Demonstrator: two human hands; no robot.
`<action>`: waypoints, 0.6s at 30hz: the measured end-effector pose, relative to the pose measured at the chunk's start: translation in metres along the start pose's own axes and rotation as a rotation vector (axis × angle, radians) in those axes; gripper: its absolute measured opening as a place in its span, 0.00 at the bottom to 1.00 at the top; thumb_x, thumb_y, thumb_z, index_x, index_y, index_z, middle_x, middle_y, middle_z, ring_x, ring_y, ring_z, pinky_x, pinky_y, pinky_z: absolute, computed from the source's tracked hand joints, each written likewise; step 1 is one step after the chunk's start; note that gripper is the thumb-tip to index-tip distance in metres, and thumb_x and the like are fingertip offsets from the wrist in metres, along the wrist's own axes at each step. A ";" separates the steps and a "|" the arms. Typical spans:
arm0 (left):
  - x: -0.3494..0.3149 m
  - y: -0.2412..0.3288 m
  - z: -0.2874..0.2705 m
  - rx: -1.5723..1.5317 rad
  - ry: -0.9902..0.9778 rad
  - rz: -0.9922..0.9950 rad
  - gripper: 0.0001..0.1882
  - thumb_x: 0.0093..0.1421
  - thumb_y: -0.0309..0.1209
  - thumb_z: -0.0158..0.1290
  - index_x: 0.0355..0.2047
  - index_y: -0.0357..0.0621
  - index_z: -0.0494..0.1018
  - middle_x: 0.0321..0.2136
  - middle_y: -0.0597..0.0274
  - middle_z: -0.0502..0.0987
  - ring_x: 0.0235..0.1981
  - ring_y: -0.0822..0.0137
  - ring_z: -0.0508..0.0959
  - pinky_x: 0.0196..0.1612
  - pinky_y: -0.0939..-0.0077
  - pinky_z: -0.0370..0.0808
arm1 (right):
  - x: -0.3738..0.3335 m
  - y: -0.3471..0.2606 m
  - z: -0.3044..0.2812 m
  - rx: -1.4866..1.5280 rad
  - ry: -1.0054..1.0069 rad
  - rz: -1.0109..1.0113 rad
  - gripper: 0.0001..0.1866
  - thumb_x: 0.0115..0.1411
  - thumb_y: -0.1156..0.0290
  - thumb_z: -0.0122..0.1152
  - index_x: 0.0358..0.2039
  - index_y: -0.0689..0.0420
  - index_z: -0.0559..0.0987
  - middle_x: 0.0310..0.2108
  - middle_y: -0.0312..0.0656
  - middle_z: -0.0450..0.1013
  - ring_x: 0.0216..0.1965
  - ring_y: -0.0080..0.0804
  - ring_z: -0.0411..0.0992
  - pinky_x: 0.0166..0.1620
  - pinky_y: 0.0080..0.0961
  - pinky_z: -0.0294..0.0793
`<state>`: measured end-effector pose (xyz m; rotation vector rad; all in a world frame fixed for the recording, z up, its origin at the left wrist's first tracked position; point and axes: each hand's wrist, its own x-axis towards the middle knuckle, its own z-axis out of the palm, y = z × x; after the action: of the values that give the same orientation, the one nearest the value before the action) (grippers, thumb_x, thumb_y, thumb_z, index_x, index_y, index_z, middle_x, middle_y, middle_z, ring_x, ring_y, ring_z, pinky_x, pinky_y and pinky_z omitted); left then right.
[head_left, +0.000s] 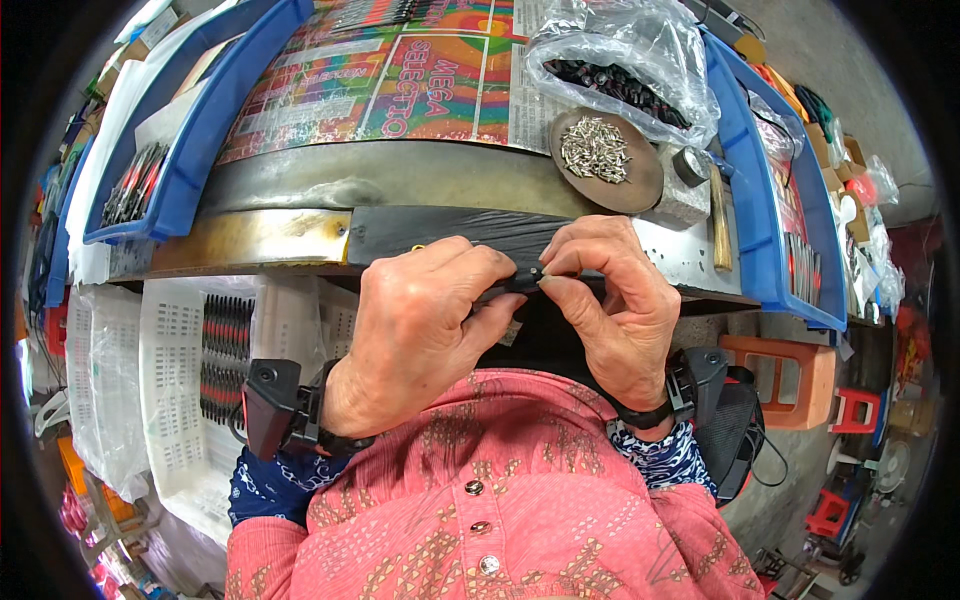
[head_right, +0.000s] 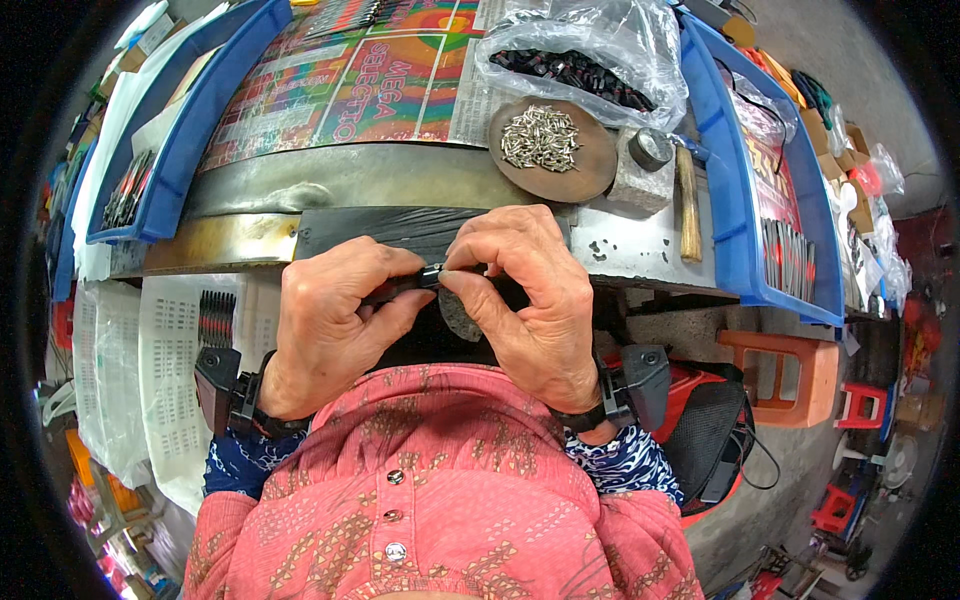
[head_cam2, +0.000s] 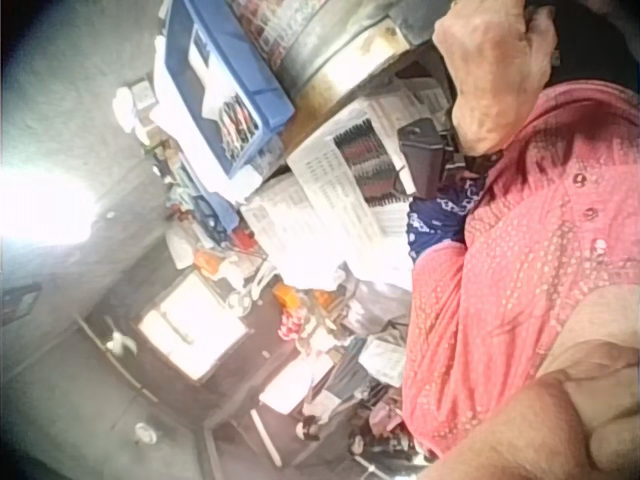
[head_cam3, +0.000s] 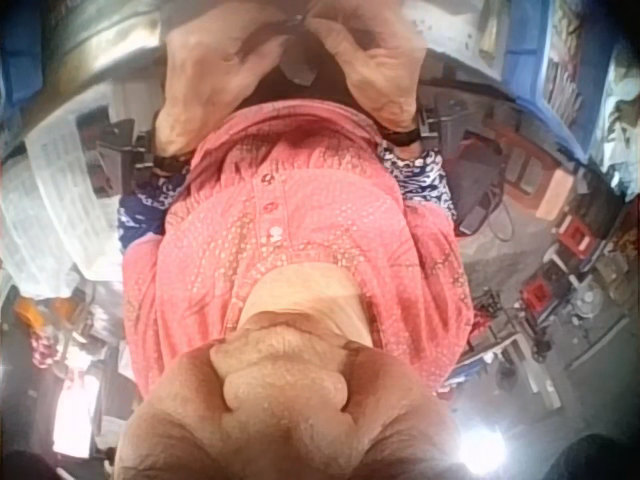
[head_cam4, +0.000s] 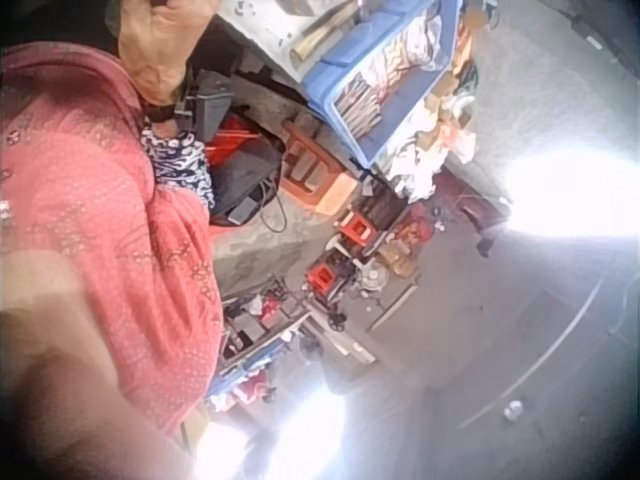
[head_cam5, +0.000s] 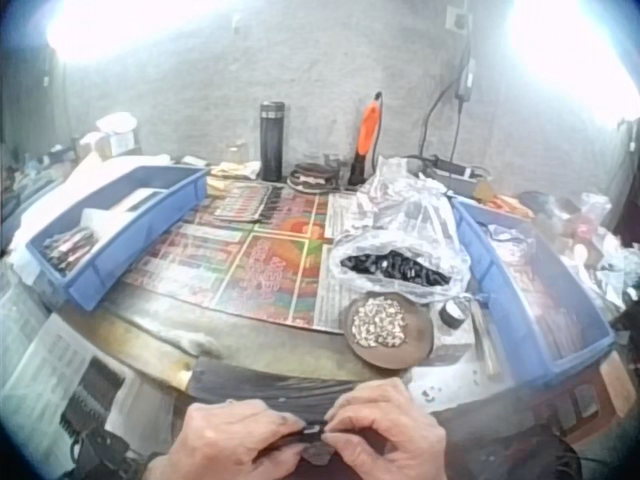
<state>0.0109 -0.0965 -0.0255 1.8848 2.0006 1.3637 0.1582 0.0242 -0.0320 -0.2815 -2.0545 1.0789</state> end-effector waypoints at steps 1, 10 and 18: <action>0.000 0.000 0.000 0.008 0.004 0.008 0.11 0.46 0.20 0.64 0.31 0.37 0.77 0.22 0.58 0.75 0.18 0.65 0.73 0.20 0.76 0.68 | 0.000 0.000 0.001 -0.004 0.004 -0.009 0.06 0.51 0.81 0.67 0.30 0.62 0.78 0.34 0.41 0.75 0.40 0.34 0.70 0.39 0.25 0.70; -0.002 0.002 0.000 0.063 0.021 0.041 0.11 0.46 0.26 0.63 0.30 0.42 0.74 0.22 0.57 0.72 0.24 0.53 0.75 0.26 0.63 0.72 | 0.001 -0.001 0.001 -0.188 0.003 -0.160 0.09 0.47 0.81 0.67 0.30 0.61 0.78 0.32 0.42 0.74 0.38 0.40 0.71 0.42 0.33 0.70; -0.004 0.002 0.001 0.147 0.018 0.093 0.13 0.44 0.21 0.63 0.33 0.39 0.76 0.24 0.56 0.75 0.23 0.56 0.76 0.27 0.67 0.72 | 0.002 -0.005 0.005 -0.295 0.005 -0.213 0.08 0.47 0.81 0.67 0.28 0.62 0.76 0.31 0.43 0.74 0.36 0.39 0.71 0.43 0.32 0.70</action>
<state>0.0138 -0.0999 -0.0266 2.0577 2.1000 1.2913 0.1541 0.0194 -0.0282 -0.2051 -2.1812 0.6461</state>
